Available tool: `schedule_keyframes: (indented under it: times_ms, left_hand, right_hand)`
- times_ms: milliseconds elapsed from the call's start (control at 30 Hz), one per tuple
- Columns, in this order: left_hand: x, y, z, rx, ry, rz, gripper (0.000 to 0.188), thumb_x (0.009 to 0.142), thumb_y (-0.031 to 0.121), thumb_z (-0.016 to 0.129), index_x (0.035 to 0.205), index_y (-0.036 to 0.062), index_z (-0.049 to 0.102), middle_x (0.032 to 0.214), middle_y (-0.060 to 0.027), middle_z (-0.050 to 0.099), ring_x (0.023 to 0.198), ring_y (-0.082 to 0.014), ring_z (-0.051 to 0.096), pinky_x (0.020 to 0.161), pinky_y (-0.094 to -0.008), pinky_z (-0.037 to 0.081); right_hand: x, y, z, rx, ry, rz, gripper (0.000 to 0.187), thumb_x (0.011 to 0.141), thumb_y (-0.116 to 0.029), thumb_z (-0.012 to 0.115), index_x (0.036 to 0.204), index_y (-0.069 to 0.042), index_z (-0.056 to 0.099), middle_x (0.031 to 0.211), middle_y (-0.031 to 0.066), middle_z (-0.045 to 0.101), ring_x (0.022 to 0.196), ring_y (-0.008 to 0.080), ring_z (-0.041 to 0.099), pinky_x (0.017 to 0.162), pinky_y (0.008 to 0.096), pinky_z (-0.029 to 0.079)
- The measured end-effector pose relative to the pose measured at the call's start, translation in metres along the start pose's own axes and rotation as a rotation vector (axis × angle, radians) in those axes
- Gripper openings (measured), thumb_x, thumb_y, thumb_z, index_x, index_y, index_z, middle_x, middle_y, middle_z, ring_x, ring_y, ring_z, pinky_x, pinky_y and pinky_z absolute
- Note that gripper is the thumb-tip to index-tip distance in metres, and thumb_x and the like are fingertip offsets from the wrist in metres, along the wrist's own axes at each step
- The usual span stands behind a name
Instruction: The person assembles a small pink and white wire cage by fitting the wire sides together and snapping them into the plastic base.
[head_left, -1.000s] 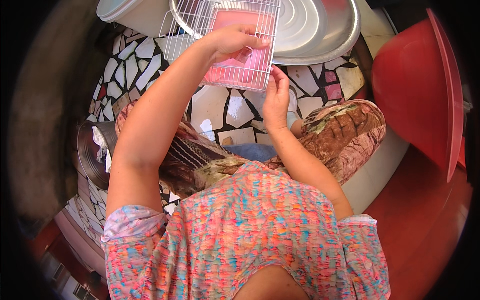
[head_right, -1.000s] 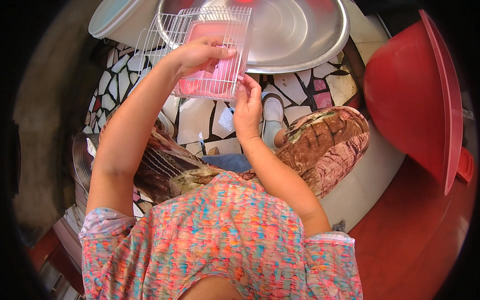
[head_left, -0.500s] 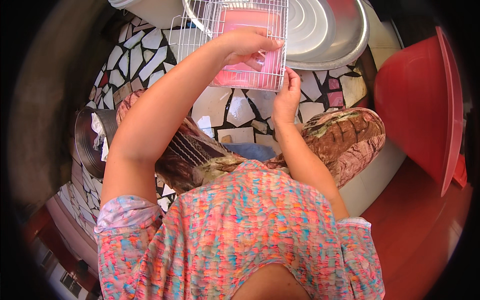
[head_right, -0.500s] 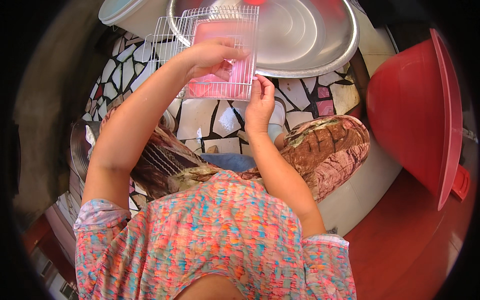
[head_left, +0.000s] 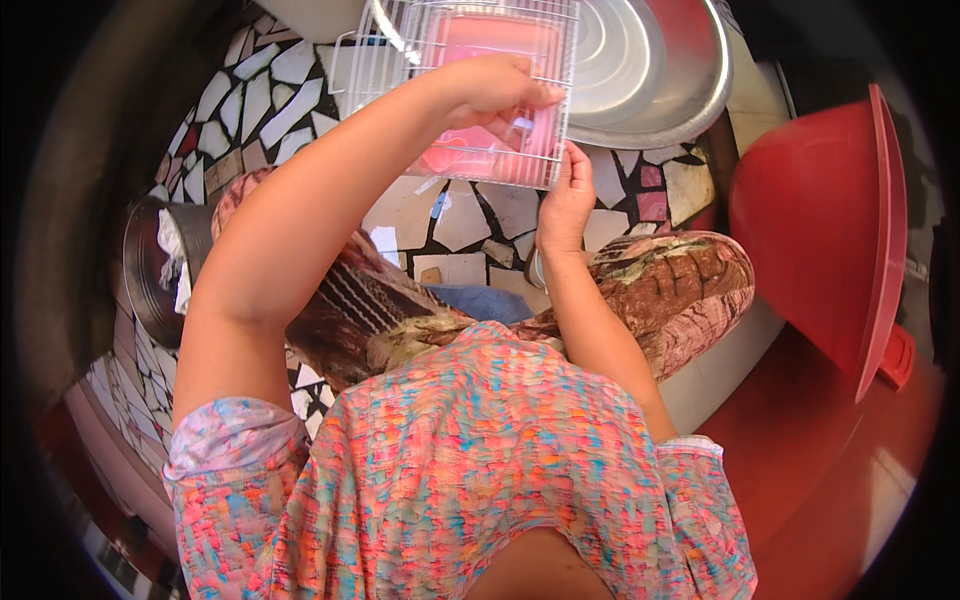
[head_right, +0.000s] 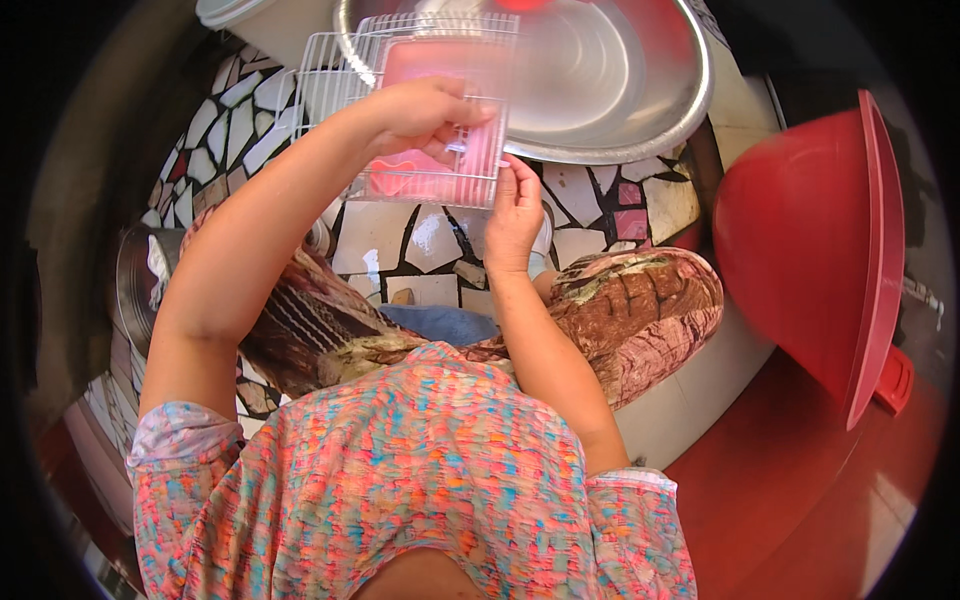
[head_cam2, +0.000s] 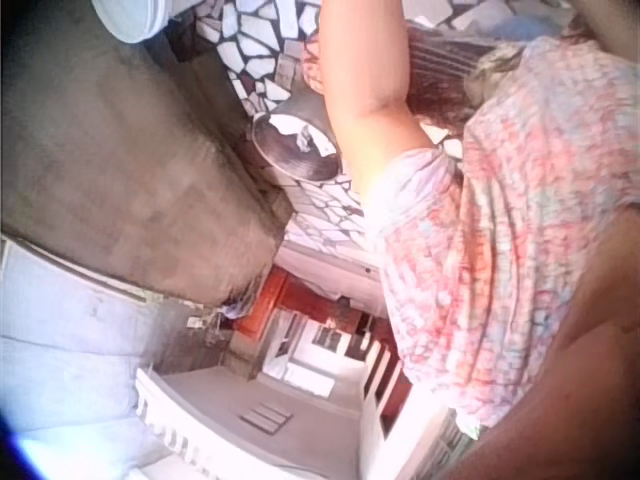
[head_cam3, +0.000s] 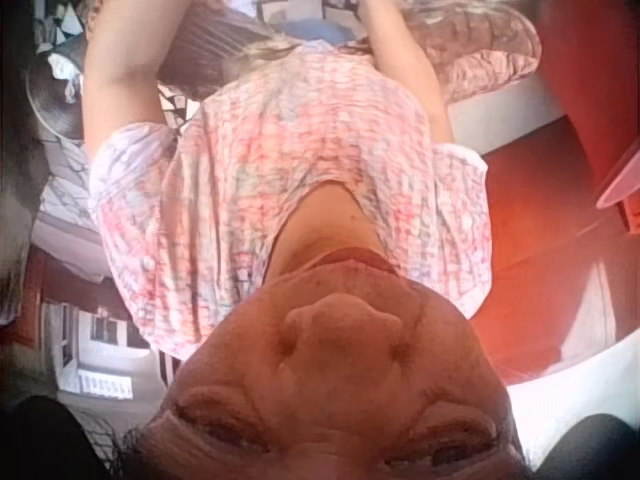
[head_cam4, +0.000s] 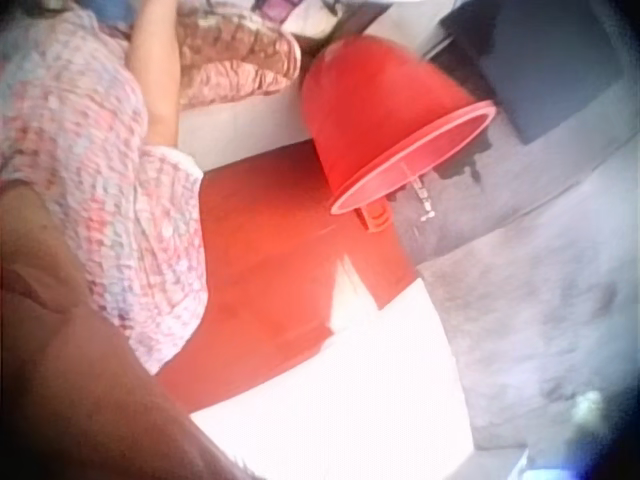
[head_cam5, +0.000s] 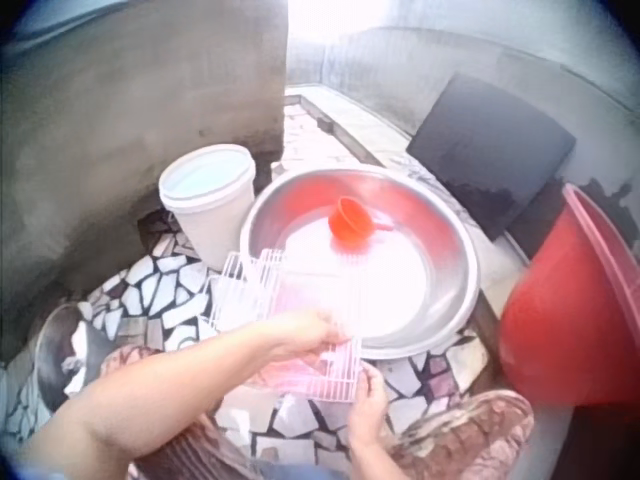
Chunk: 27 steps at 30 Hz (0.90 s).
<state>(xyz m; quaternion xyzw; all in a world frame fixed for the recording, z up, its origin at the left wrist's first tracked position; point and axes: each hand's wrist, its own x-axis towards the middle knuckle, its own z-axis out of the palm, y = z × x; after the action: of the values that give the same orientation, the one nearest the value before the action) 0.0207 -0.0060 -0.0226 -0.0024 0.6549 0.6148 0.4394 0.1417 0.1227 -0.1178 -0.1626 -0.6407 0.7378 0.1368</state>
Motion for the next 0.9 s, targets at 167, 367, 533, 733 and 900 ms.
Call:
schedule_keyframes:
  times_ms: [167,367,533,733,900]
  left_hand:
    - [-0.005,0.003,-0.004,0.030,-0.066,0.012,0.026,0.090,0.027,0.060,0.104,0.0057,0.055,0.092,-0.0027,0.061,0.075,-0.0142,0.062,0.066,-0.0344,0.055]
    - [-0.004,-0.002,-0.008,0.069,-0.079,-0.038,0.027,0.091,0.028,0.059,0.106,0.0062,0.057,0.090,-0.0035,0.064,0.075,-0.0131,0.063,0.063,-0.0314,0.055]
    - [0.000,-0.006,-0.007,0.040,-0.016,-0.009,0.022,0.093,0.027,0.056,0.103,0.0076,0.058,0.088,-0.0028,0.065,0.072,-0.0105,0.063,0.060,-0.0270,0.055]
    - [0.000,-0.006,-0.002,-0.019,0.028,-0.015,0.021,0.094,0.024,0.055,0.106,0.0067,0.057,0.089,-0.0044,0.066,0.072,-0.0120,0.065,0.061,-0.0266,0.056]
    - [-0.003,-0.007,-0.002,-0.051,0.036,-0.016,0.023,0.094,0.022,0.054,0.109,0.0047,0.056,0.094,-0.0071,0.066,0.077,-0.0148,0.066,0.064,-0.0288,0.057]
  right_hand:
    - [0.005,0.007,-0.010,-0.206,-0.024,-0.109,0.026,0.095,-0.019,0.055,0.112,0.000,0.059,0.095,0.0001,0.060,0.084,0.0060,0.053,0.077,0.0207,0.045]
    - [0.005,-0.004,-0.012,-0.293,-0.028,-0.215,0.020,0.090,-0.017,0.060,0.103,-0.002,0.063,0.094,0.0049,0.061,0.082,0.0119,0.058,0.074,0.0245,0.047]
    - [0.011,-0.004,-0.014,-0.311,-0.053,-0.279,0.012,0.088,-0.013,0.061,0.093,-0.002,0.061,0.088,0.0073,0.058,0.076,0.0163,0.059,0.069,0.0270,0.048]
    - [0.016,-0.002,-0.016,-0.386,-0.048,-0.398,0.012,0.086,-0.011,0.061,0.095,-0.002,0.059,0.087,0.0105,0.057,0.078,0.0246,0.058,0.071,0.0315,0.048]
    - [0.013,-0.009,-0.015,-0.324,-0.073,-0.295,0.012,0.086,-0.011,0.060,0.094,-0.003,0.059,0.087,0.0110,0.056,0.080,0.0268,0.057,0.073,0.0327,0.047]
